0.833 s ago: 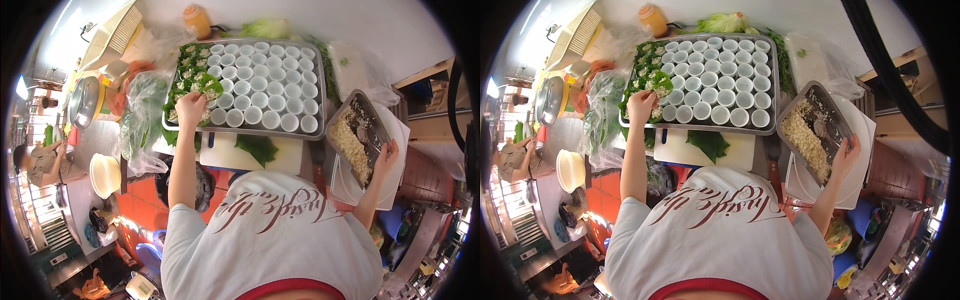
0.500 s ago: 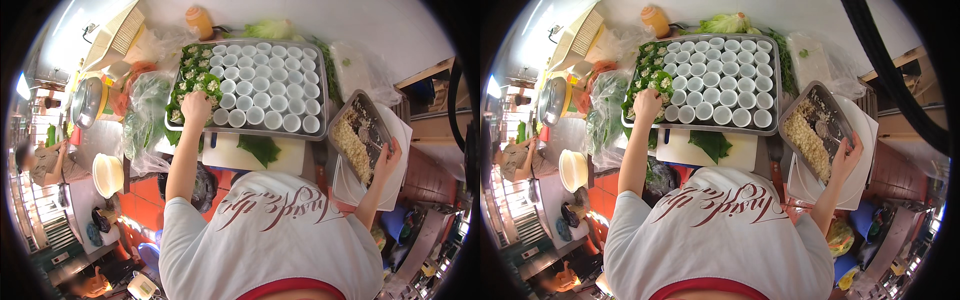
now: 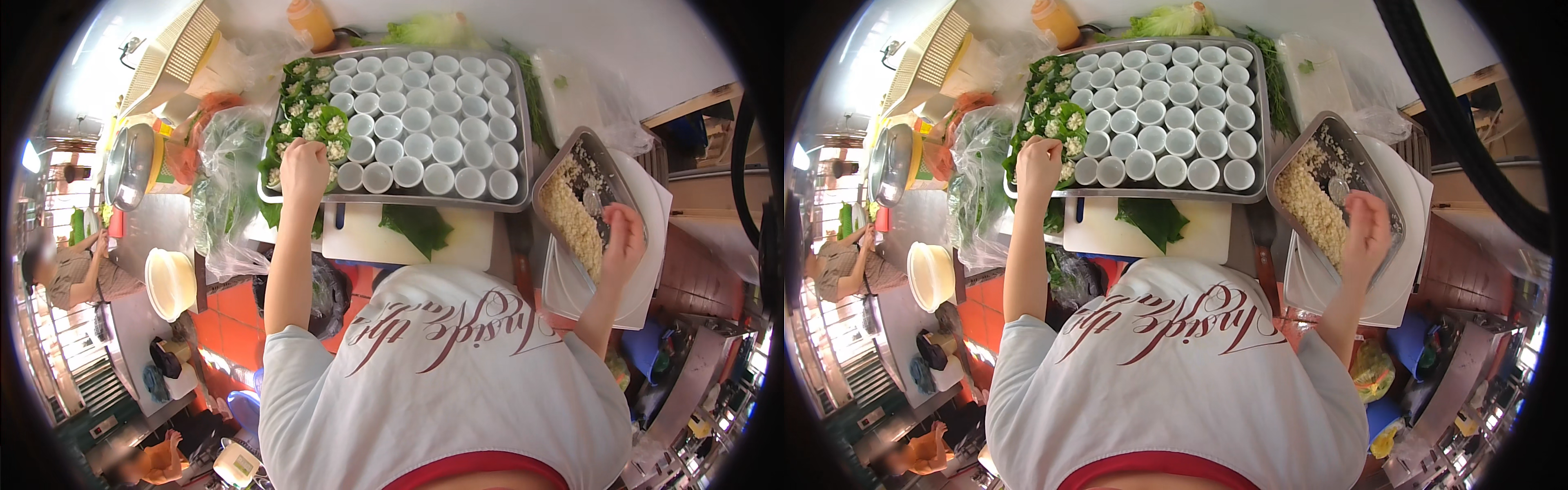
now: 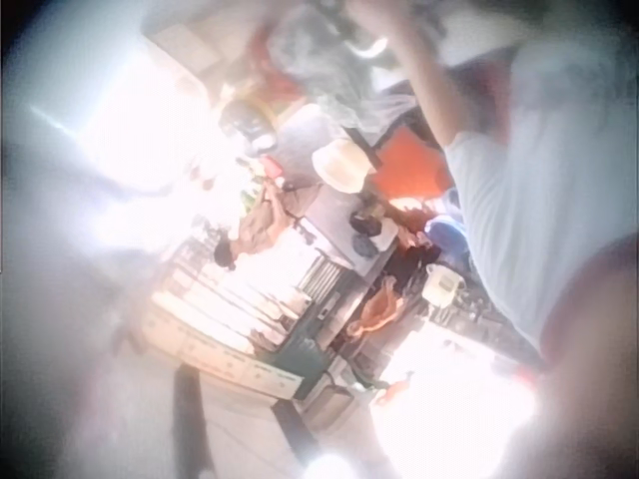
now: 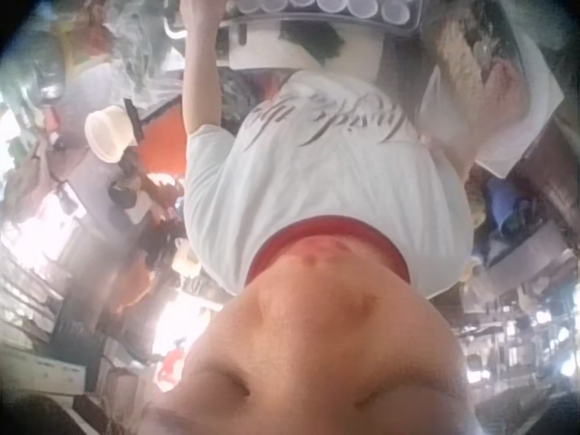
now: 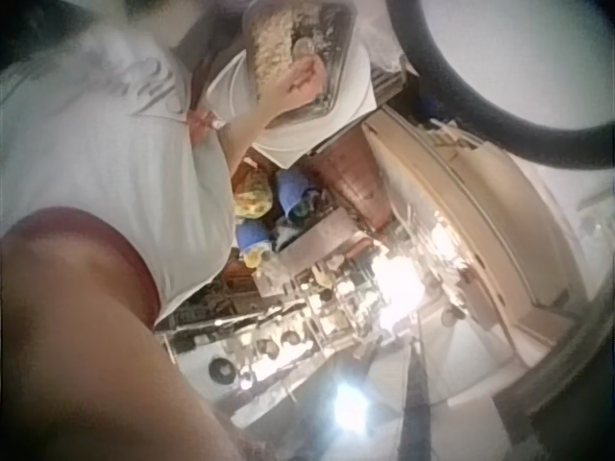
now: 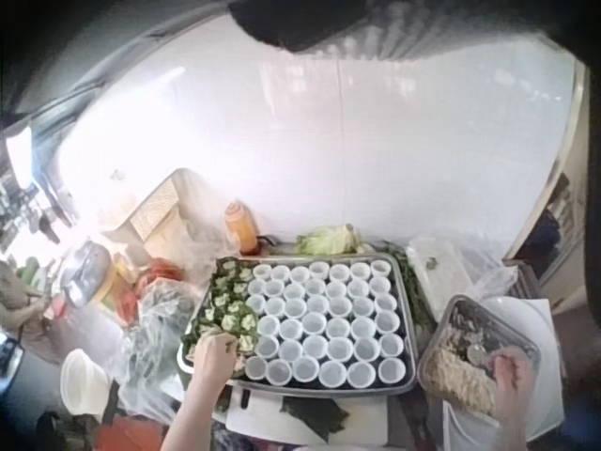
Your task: The person folds green leaves into small cups and places them into a tray of white plastic cups. They then scoop a grainy filling from a metal tray and add it into each leaf cup. The process is repeated continuously across the tray.
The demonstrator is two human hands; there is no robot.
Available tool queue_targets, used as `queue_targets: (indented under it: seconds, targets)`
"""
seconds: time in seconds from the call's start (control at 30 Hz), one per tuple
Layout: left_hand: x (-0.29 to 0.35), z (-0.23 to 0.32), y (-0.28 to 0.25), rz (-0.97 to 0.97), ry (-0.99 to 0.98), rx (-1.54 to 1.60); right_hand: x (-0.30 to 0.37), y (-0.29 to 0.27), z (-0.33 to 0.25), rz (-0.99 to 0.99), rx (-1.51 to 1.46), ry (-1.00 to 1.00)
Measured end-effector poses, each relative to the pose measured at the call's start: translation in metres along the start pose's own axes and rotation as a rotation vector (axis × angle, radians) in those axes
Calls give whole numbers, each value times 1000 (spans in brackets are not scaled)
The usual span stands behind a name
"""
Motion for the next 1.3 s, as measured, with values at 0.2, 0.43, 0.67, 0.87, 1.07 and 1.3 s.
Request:
queue_targets:
  seconds: [0.2, 0.43, 0.67, 0.87, 1.07, 1.3]
  targets:
    - [2, 17, -11, 209, 110, -126, 37, 82, -29, -359, -154, 89]
    - [7, 8, 4, 193, 189, -118, 44, 110, -40, -502, -171, 45]
    - [13, -5, 9, 116, 97, -141, 120, 185, -45, -938, -84, -123]
    - [32, 28, -29, 286, 104, 132, 153, 228, -41, -923, 206, -460]
    - [68, 40, -47, 248, -57, 412, 154, 233, -25, -851, 103, -409]
    - [145, 78, -3, -232, -227, 783, 135, 228, -23, -857, -166, 107]
Point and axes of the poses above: each hand's wrist, its own x-axis away from the middle knuckle, its own y-axis out of the palm, z = x × y, the point moved 8 cm from there along -x, towards the middle knuckle, and after that the axes turned 10 degrees about z, right-handed, at the moved point
